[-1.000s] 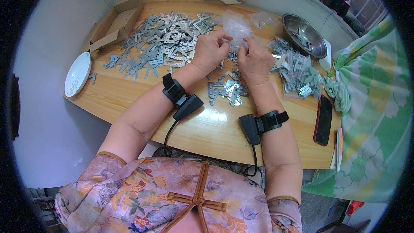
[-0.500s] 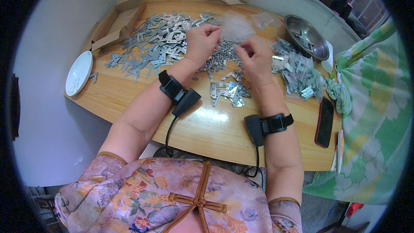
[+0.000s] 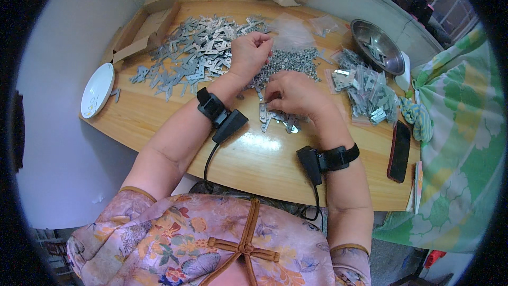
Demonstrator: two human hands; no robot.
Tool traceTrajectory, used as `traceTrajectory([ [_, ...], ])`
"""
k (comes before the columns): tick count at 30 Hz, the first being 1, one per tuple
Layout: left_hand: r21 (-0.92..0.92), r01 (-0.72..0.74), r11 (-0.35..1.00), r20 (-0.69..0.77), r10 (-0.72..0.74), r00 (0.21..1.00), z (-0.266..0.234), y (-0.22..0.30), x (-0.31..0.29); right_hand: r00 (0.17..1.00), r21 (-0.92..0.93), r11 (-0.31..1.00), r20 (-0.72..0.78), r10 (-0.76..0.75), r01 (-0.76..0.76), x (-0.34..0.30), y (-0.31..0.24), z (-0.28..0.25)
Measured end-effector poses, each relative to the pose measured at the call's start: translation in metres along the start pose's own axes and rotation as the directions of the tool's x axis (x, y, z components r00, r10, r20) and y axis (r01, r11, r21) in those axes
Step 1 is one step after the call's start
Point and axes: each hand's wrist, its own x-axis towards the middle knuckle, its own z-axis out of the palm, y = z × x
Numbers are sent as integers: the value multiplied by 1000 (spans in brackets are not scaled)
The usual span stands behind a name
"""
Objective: Sorting metal L-brackets and small screws into plastic bags.
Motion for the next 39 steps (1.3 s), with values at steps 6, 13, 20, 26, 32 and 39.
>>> traceTrajectory([
  [6,40,-28,999,-2,28,1000,0,-5,1,1000,-9,1000,-16,-20,20,3,3,5],
  [13,29,-6,1000,3,6,1000,-2,0,1,997,21,999,-66,-40,41,3,7,8],
  [20,14,-9,1000,14,9,1000,-2,2,1,975,444,882,-71,210,-158,1,9,8],
  [26,-29,1,1000,-17,-1,1000,-3,4,0,949,460,880,-212,234,-115,-1,20,3],
  [32,-37,-67,997,6,67,998,-1,7,-1,677,467,880,-675,293,85,1,32,4],
  [39,31,-95,995,56,93,994,1,9,-3,597,-101,989,-802,-15,-110,2,27,0],
])
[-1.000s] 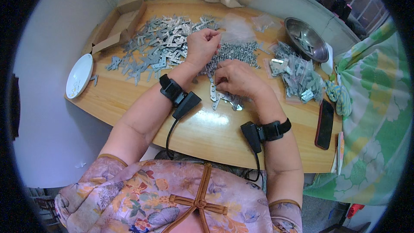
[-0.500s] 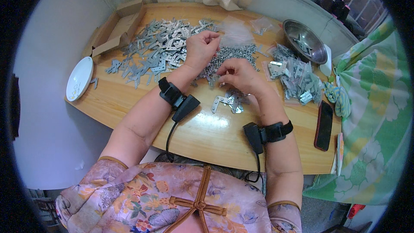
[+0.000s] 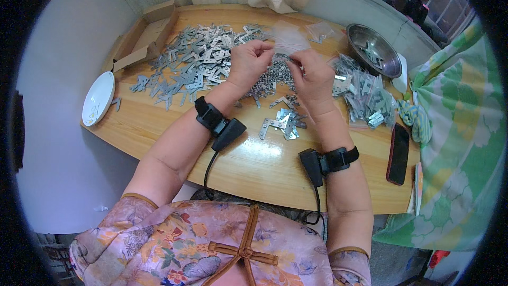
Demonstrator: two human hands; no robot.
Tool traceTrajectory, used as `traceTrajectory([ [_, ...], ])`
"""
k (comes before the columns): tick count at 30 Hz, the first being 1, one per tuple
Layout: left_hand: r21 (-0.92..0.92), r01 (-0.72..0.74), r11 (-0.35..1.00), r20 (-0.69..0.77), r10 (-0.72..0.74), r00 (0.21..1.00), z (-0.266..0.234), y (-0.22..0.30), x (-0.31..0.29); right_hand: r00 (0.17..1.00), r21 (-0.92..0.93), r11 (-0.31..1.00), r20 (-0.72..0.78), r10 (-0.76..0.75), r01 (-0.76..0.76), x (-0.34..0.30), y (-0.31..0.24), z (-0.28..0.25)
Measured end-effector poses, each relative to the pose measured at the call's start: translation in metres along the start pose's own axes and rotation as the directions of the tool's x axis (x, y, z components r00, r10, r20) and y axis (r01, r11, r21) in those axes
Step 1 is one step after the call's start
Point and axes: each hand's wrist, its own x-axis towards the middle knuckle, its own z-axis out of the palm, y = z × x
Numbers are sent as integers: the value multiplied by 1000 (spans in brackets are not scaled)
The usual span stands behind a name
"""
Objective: Sorting metal L-brackets and small screws into plastic bags.
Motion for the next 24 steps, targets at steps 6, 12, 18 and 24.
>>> traceTrajectory([
  [6,14,-66,998,38,65,997,7,6,-4,984,-245,954,-3,-177,171,2,-1,-2],
  [12,48,-91,995,65,87,994,10,14,-8,999,-112,994,32,6,-3,-3,2,0],
  [18,-79,70,994,89,-63,994,6,17,-5,999,11,999,22,47,-47,-5,4,2],
  [24,-133,143,981,103,-130,986,5,18,-4,998,-78,996,-32,-45,43,-1,-6,-2],
])
